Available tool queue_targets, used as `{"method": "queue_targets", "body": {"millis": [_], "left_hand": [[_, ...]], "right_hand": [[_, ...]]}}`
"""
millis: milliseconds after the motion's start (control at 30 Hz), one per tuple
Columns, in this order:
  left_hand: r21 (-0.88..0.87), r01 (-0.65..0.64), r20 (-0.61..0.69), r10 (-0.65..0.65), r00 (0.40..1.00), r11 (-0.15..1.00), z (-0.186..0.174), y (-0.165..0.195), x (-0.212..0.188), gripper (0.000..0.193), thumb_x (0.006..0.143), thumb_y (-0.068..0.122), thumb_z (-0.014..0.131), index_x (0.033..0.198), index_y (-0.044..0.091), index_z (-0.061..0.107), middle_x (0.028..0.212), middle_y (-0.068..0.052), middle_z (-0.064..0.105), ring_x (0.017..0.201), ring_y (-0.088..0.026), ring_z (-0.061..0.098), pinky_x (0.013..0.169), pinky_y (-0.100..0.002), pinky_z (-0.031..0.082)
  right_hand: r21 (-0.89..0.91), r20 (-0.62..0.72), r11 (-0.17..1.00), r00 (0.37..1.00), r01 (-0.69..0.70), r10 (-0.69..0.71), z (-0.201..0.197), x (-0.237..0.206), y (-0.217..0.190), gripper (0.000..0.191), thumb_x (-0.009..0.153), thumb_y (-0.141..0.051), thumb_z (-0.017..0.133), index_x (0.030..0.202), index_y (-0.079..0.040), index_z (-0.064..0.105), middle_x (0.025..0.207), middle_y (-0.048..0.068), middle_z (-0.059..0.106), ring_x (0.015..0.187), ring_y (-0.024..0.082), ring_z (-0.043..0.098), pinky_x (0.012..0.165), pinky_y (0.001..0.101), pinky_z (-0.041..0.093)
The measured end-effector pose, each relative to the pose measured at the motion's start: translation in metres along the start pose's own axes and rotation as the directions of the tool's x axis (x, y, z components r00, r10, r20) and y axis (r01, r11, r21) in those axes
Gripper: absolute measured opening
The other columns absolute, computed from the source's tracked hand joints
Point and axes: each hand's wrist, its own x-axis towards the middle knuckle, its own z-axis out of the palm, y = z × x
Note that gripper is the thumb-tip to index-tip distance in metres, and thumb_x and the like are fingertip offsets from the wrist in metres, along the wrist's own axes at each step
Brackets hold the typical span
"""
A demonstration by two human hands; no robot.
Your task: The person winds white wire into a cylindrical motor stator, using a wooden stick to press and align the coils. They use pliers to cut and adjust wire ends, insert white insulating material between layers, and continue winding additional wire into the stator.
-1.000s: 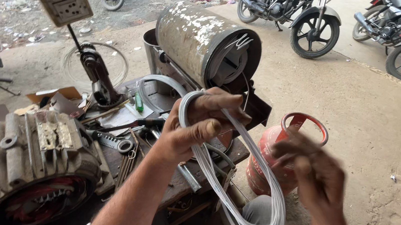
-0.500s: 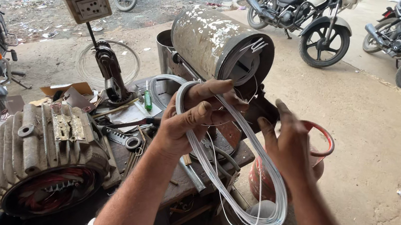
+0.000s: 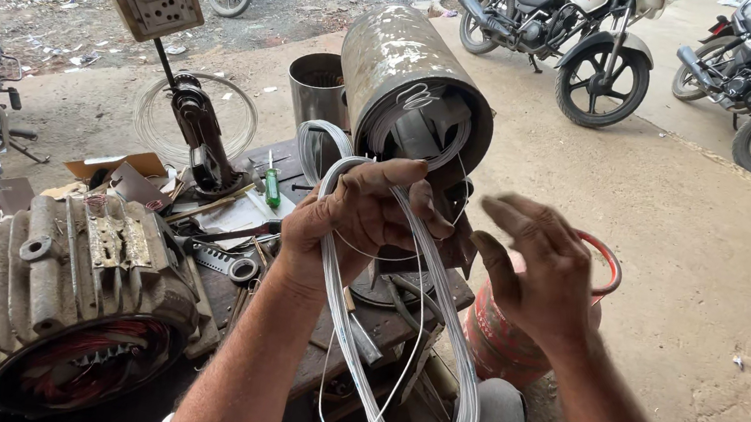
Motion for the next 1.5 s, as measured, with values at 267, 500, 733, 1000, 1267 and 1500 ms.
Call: {"method": "queue_targets", "body": {"millis": [267, 500, 733, 1000, 1267, 1500], "left_hand": [[0.065, 0.032, -0.087, -0.026, 0.996, 0.997, -0.003, 0.004, -0.005, 0.078, 0.100, 0.045, 0.069, 0.152, -0.009, 0.049, 0.125, -0.023, 0.067, 0.118, -0.039, 0.069, 0.105, -0.056, 0.057], [0.064, 0.028, -0.111, -0.021, 0.994, 0.998, -0.005, -0.002, 0.000, 0.080, 0.099, 0.047, 0.070, 0.152, -0.009, 0.047, 0.123, -0.020, 0.067, 0.121, -0.038, 0.069, 0.105, -0.057, 0.058], [0.058, 0.034, -0.120, -0.027, 0.992, 0.998, -0.007, 0.001, 0.002, 0.076, 0.102, 0.044, 0.068, 0.152, -0.010, 0.047, 0.122, -0.016, 0.065, 0.121, -0.038, 0.069, 0.104, -0.056, 0.058], [0.064, 0.004, -0.139, 0.005, 0.990, 0.998, -0.005, -0.003, 0.005, 0.078, 0.100, 0.043, 0.070, 0.153, -0.010, 0.046, 0.124, -0.016, 0.065, 0.123, -0.038, 0.068, 0.105, -0.057, 0.057], [0.006, 0.007, -0.103, -0.007, 0.995, 1.000, 0.000, -0.012, 0.020, 0.073, 0.103, 0.045, 0.066, 0.151, -0.008, 0.048, 0.128, -0.018, 0.067, 0.123, -0.033, 0.067, 0.112, -0.053, 0.052], [-0.027, 0.028, -0.073, -0.030, 0.997, 0.999, 0.007, -0.030, 0.026, 0.069, 0.101, 0.047, 0.066, 0.145, -0.006, 0.057, 0.131, -0.019, 0.068, 0.123, -0.028, 0.066, 0.116, -0.047, 0.049]], "right_hand": [[-0.112, 0.308, 0.962, 0.929, 0.249, -0.205, -0.005, 0.022, -0.008, 0.028, 0.075, -0.009, 0.078, 0.102, -0.017, 0.082, 0.116, -0.003, 0.076, 0.112, 0.027, 0.067, 0.089, 0.0434, 0.058], [-0.216, 0.300, 0.938, 0.933, 0.269, -0.199, 0.001, 0.044, 0.009, 0.025, 0.084, -0.006, 0.076, 0.105, -0.017, 0.080, 0.121, -0.001, 0.075, 0.109, 0.025, 0.067, 0.091, 0.0393, 0.059], [-0.475, 0.404, 0.736, 0.862, 0.483, -0.305, -0.014, 0.074, 0.011, 0.032, 0.080, -0.009, 0.068, 0.108, -0.019, 0.079, 0.121, -0.005, 0.075, 0.100, 0.020, 0.070, 0.078, 0.0355, 0.059], [-0.411, 0.508, 0.744, 0.810, 0.527, -0.293, -0.022, 0.090, 0.026, 0.029, 0.083, -0.007, 0.070, 0.107, -0.019, 0.080, 0.103, -0.006, 0.076, 0.082, 0.018, 0.067, 0.070, 0.0344, 0.058], [-0.148, 0.046, 0.885, 0.897, 0.442, -0.440, -0.009, 0.039, 0.022, 0.048, 0.092, -0.031, 0.076, 0.131, -0.006, 0.063, 0.129, 0.016, 0.067, 0.101, 0.024, 0.067, 0.088, 0.0379, 0.057], [-0.189, -0.340, 0.940, 0.879, 0.284, -0.334, 0.022, -0.001, 0.005, 0.047, 0.085, -0.045, 0.081, 0.122, -0.021, 0.068, 0.104, 0.010, 0.061, 0.089, 0.021, 0.060, 0.071, 0.0348, 0.049]]}}
